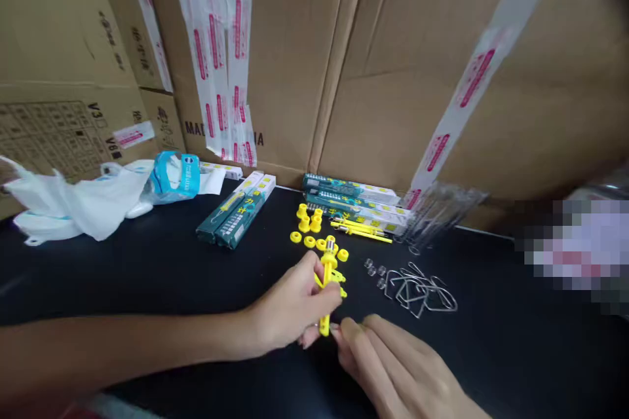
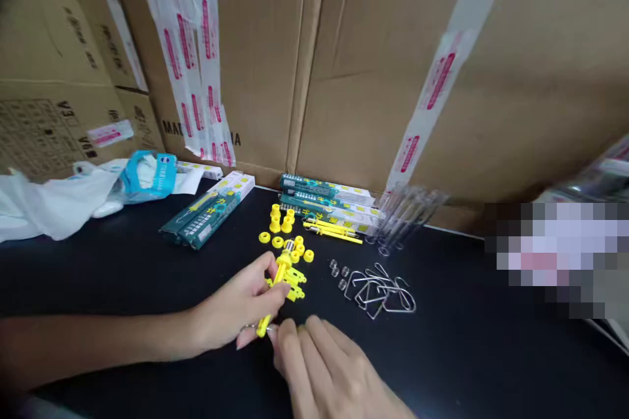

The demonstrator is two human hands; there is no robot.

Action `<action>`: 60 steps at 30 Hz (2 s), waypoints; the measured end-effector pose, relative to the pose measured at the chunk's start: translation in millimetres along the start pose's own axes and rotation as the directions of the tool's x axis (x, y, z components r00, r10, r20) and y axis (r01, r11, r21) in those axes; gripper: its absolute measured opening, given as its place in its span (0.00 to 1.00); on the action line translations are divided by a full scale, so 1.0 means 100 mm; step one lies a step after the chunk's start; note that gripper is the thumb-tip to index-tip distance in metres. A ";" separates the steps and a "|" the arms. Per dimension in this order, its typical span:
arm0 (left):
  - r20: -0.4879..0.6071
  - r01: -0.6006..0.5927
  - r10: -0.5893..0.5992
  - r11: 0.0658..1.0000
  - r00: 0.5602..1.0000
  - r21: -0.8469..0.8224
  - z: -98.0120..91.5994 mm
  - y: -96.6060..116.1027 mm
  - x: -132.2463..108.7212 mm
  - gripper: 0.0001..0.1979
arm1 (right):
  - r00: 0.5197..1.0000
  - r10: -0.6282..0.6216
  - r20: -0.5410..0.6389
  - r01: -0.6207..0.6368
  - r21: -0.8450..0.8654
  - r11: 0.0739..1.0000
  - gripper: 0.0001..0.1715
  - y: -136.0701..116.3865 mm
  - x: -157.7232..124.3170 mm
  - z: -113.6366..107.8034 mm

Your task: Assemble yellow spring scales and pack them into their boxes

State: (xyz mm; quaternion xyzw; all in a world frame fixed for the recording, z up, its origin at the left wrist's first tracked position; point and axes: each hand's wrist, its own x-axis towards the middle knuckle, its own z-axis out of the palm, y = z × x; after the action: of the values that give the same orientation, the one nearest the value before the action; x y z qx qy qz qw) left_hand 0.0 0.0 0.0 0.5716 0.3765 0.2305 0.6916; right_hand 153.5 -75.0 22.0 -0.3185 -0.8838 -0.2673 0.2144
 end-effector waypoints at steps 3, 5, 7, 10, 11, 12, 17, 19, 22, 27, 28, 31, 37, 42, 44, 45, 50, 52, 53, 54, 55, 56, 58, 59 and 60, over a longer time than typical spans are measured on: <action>0.019 -0.025 0.026 0.999 0.999 -0.033 0.01 -0.04 0.01 0.14 | 1.000 0.010 -0.013 -0.010 0.038 0.999 0.30 0.04 -0.03 -0.07; 0.024 -0.043 0.045 0.998 0.999 -0.052 0.00 -0.05 0.02 0.17 | 0.999 0.032 -0.017 -0.031 0.079 0.996 0.30 0.05 -0.03 -0.07; 0.024 -0.058 0.060 0.996 0.998 -0.062 -0.02 -0.06 0.02 0.19 | 0.998 0.056 -0.016 -0.053 0.127 0.991 0.29 0.04 -0.04 -0.03; 0.019 -0.065 0.067 0.995 0.998 -0.069 -0.05 -0.04 0.03 0.21 | 0.997 0.081 0.012 -0.081 0.189 0.979 0.24 0.04 -0.06 0.07; 0.018 -0.065 0.067 0.995 0.998 -0.076 -0.06 -0.04 0.03 0.21 | 0.996 0.088 -0.002 -0.086 0.196 0.977 0.23 0.03 -0.06 0.11; 0.018 -0.063 0.065 0.994 0.998 -0.084 -0.07 -0.03 0.03 0.22 | 0.995 0.093 -0.025 -0.086 0.196 0.977 0.22 0.03 -0.07 0.14; 0.011 -0.054 0.056 0.991 0.998 -0.123 -0.11 -0.05 0.04 0.23 | 0.994 0.104 -0.025 -0.099 0.147 0.984 0.21 0.03 -0.12 0.18; -0.003 -0.067 0.067 0.988 0.998 -0.137 -0.12 -0.06 0.05 0.24 | 0.996 0.086 0.006 -0.086 0.118 0.989 0.23 0.02 -0.16 0.18; -0.001 -0.083 0.084 0.986 0.996 -0.147 -0.11 -0.08 0.06 0.25 | 0.995 0.081 0.058 -0.086 0.101 0.991 0.24 0.01 -0.21 0.17; -0.011 -0.089 0.089 0.989 0.996 -0.115 -0.09 -0.09 0.06 0.27 | 0.994 0.094 0.057 -0.101 0.129 0.987 0.22 0.01 -0.18 0.21; -0.023 -0.090 0.088 0.990 0.996 -0.108 -0.08 -0.09 0.05 0.27 | 0.996 0.082 0.032 -0.085 0.122 0.989 0.20 0.01 -0.17 0.23; -0.051 -0.093 0.088 0.990 0.995 -0.104 -0.07 -0.10 0.04 0.26 | 0.999 0.034 -0.018 -0.033 0.094 0.995 0.19 0.01 -0.13 0.26; -0.037 -0.091 0.088 0.990 0.995 -0.112 -0.06 -0.07 0.01 0.23 | 0.998 0.060 -0.025 -0.059 0.040 0.997 0.19 0.00 -0.17 0.25; -0.021 -0.064 0.062 0.989 0.998 -0.131 -0.06 -0.06 0.01 0.22 | 0.996 0.089 -0.008 -0.088 0.071 0.994 0.19 0.01 -0.17 0.23; -0.027 -0.066 0.063 0.988 0.998 -0.140 -0.05 -0.07 0.02 0.22 | 0.994 0.105 0.011 -0.106 0.106 0.989 0.20 0.01 -0.15 0.22; -0.033 -0.076 0.072 0.987 0.997 -0.145 -0.05 -0.07 0.02 0.23 | 0.993 0.114 0.018 -0.116 0.128 0.985 0.21 0.00 -0.13 0.22; -0.077 -0.132 0.121 0.978 0.990 -0.164 -0.01 -0.08 0.01 0.24 | 0.985 0.173 -0.026 -0.165 0.191 0.968 0.26 -0.02 -0.08 0.25; -0.084 -0.126 0.112 0.977 0.990 -0.175 -0.02 -0.07 0.01 0.25 | 0.983 0.178 -0.033 -0.168 0.200 0.965 0.25 0.00 -0.09 0.27; -0.084 -0.118 0.104 0.977 0.991 -0.177 -0.02 -0.06 0.01 0.24 | 0.984 0.176 -0.023 -0.167 0.217 0.962 0.24 0.01 -0.10 0.28; -0.078 -0.109 0.096 0.978 0.992 -0.177 -0.03 -0.06 0.00 0.24 | 0.984 0.178 -0.010 -0.170 0.247 0.954 0.22 0.03 -0.11 0.29; -0.071 -0.101 0.090 0.980 0.993 -0.173 -0.04 -0.06 0.00 0.24 | 0.982 0.187 0.008 -0.181 0.289 0.940 0.22 0.05 -0.13 0.29; -0.064 -0.096 0.086 0.981 0.994 -0.168 -0.05 -0.06 0.00 0.23 | 0.977 0.209 0.028 -0.206 0.341 0.917 0.21 0.06 -0.14 0.30; -0.057 -0.094 0.086 0.982 0.995 -0.163 -0.05 -0.06 0.01 0.24 | 0.953 0.296 0.063 -0.291 0.453 0.843 0.19 0.07 -0.17 0.32; -0.064 -0.098 0.089 0.982 0.994 -0.161 -0.05 -0.06 0.01 0.24 | 0.934 0.350 0.077 -0.339 0.503 0.795 0.18 0.07 -0.18 0.33; -0.077 -0.107 0.095 0.981 0.992 -0.160 -0.05 -0.07 0.01 0.25 | 0.912 0.401 0.085 -0.379 0.547 0.747 0.16 0.07 -0.18 0.35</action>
State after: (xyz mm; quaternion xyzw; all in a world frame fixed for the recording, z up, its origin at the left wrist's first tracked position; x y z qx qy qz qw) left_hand -3.6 2.2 -7.2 0.5228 0.3504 0.3152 0.7103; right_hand 164.0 -57.4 -12.2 -0.4152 -0.8323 0.0438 0.3646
